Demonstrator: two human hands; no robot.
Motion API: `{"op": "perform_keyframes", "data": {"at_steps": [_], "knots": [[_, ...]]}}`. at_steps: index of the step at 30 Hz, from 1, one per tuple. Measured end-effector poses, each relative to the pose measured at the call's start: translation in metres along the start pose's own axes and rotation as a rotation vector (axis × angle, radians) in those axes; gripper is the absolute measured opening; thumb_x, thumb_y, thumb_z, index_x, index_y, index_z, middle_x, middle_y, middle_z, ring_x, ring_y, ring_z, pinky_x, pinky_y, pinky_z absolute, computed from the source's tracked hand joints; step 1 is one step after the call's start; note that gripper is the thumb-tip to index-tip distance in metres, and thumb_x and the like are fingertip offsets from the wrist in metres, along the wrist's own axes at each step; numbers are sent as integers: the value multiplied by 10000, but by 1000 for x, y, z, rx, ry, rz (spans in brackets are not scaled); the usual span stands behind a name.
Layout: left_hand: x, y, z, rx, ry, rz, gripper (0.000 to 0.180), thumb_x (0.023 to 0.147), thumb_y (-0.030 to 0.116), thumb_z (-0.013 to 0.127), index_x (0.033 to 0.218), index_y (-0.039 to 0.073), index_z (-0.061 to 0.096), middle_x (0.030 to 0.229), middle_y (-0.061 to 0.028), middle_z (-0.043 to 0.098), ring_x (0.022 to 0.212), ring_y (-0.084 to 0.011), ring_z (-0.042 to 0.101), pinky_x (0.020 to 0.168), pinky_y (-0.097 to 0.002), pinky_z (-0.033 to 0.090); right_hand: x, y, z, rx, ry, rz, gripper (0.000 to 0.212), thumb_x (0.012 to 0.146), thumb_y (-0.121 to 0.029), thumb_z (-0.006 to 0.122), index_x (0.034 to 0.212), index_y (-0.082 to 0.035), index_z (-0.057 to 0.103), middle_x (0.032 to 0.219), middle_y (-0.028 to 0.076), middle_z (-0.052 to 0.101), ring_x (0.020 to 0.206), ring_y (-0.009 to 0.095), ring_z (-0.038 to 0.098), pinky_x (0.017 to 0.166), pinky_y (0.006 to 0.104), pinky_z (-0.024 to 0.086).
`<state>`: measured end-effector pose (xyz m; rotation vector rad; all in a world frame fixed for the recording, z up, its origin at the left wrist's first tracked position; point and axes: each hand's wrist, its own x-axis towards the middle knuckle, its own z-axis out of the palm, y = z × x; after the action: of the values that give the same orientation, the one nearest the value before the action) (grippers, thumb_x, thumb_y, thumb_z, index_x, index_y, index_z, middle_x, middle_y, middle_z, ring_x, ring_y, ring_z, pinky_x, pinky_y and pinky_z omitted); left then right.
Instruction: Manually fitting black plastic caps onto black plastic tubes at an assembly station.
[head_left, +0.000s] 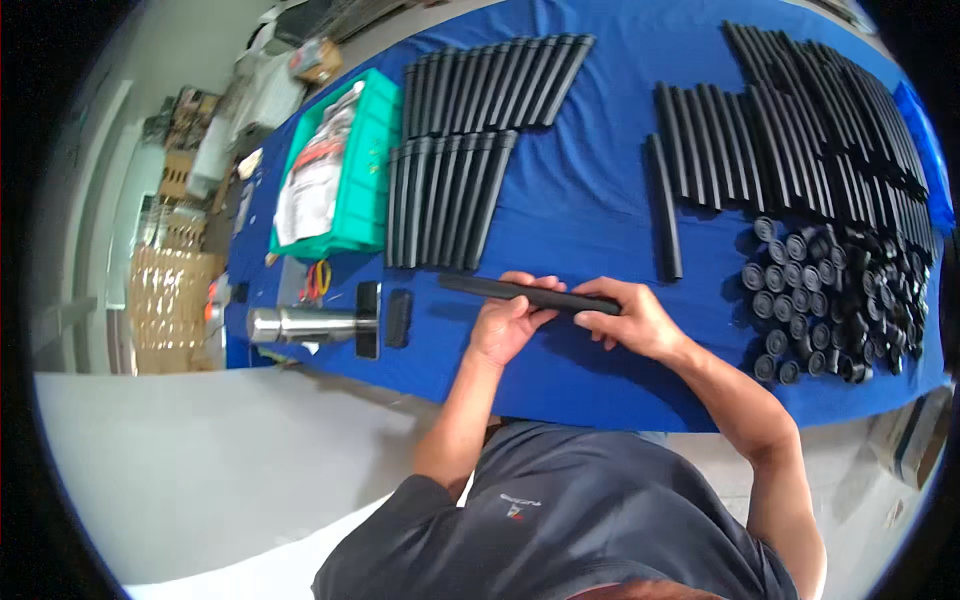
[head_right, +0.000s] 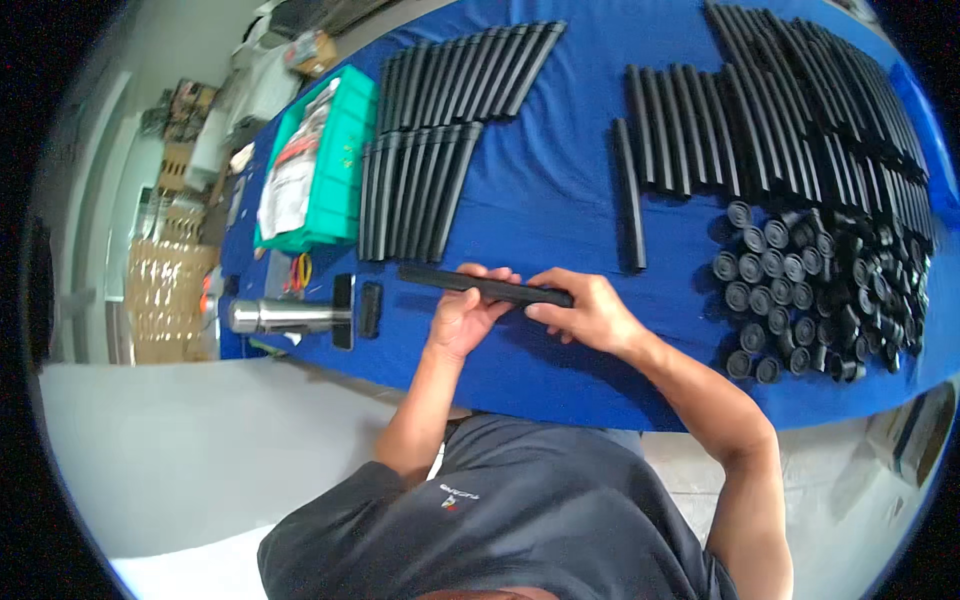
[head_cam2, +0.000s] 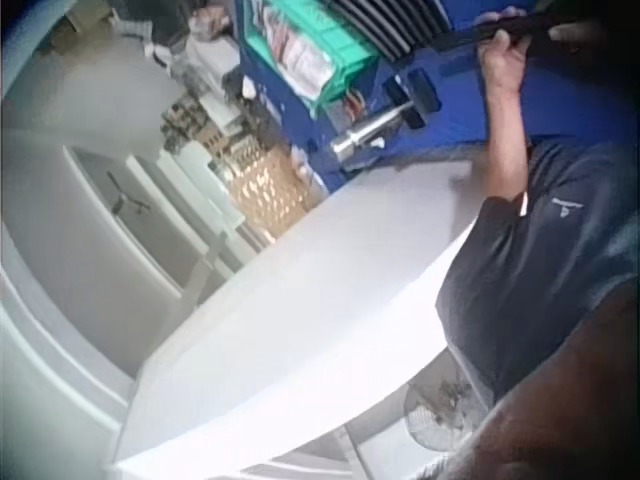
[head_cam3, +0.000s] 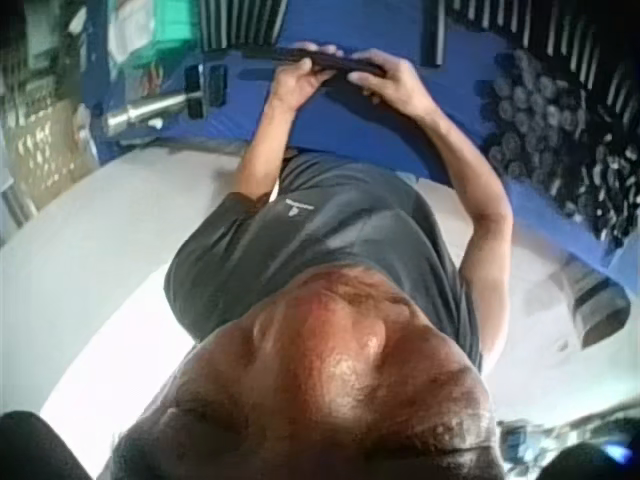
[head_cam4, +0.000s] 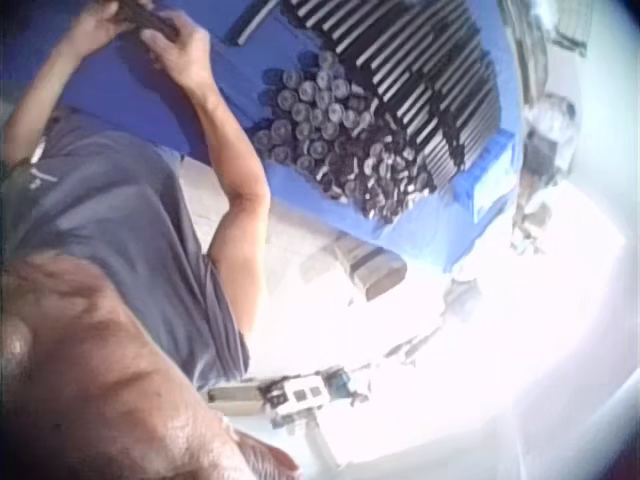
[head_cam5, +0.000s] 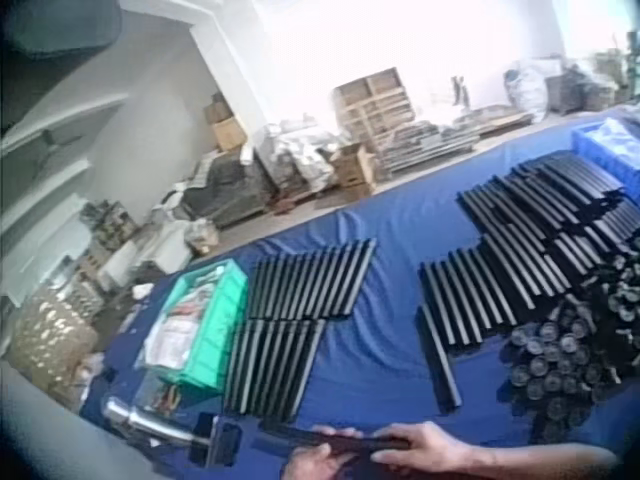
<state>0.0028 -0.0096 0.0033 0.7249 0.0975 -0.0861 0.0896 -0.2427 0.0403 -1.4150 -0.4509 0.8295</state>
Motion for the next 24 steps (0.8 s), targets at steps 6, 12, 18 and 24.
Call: {"op": "perform_keyframes", "data": {"at_steps": [6, 12, 18, 24], "knots": [[-33, 36, 60, 1132, 178, -542, 327, 896, 169, 749, 1166, 5, 665, 1135, -155, 702, 1051, -257, 692, 792, -392, 610, 1, -11, -11, 197, -22, 105, 309, 879, -128, 704, 1137, 39, 683, 782, 49, 680, 588, 83, 609, 494, 224, 491], [-31, 66, 97, 2081, -95, 734, 389, 724, 122, 826, 1083, 70, 688, 1052, -98, 671, 1002, -321, 644, 865, -417, 538, -1, -11, -12, 143, -75, 88, 299, 877, -146, 701, 1117, 33, 695, 765, 47, 678, 574, 86, 610, 495, 221, 492], [-20, 55, 82, 2082, -300, 586, 442, 705, 88, 823, 1119, 53, 670, 1014, -86, 647, 891, -278, 645, 773, -403, 534, 1, -10, -12, 192, -124, 99, 340, 877, -171, 716, 1145, 35, 678, 774, 55, 676, 565, 104, 622, 491, 225, 500], [21, 96, 83, 2049, -145, 704, 331, 776, 83, 788, 1077, -1, 678, 1029, -140, 655, 919, -321, 654, 811, -390, 542, 0, -13, -6, 404, 22, 69, 757, 890, -215, 732, 1475, 43, 326, 955, 142, 653, 764, 178, 674, 514, 264, 539]]}}
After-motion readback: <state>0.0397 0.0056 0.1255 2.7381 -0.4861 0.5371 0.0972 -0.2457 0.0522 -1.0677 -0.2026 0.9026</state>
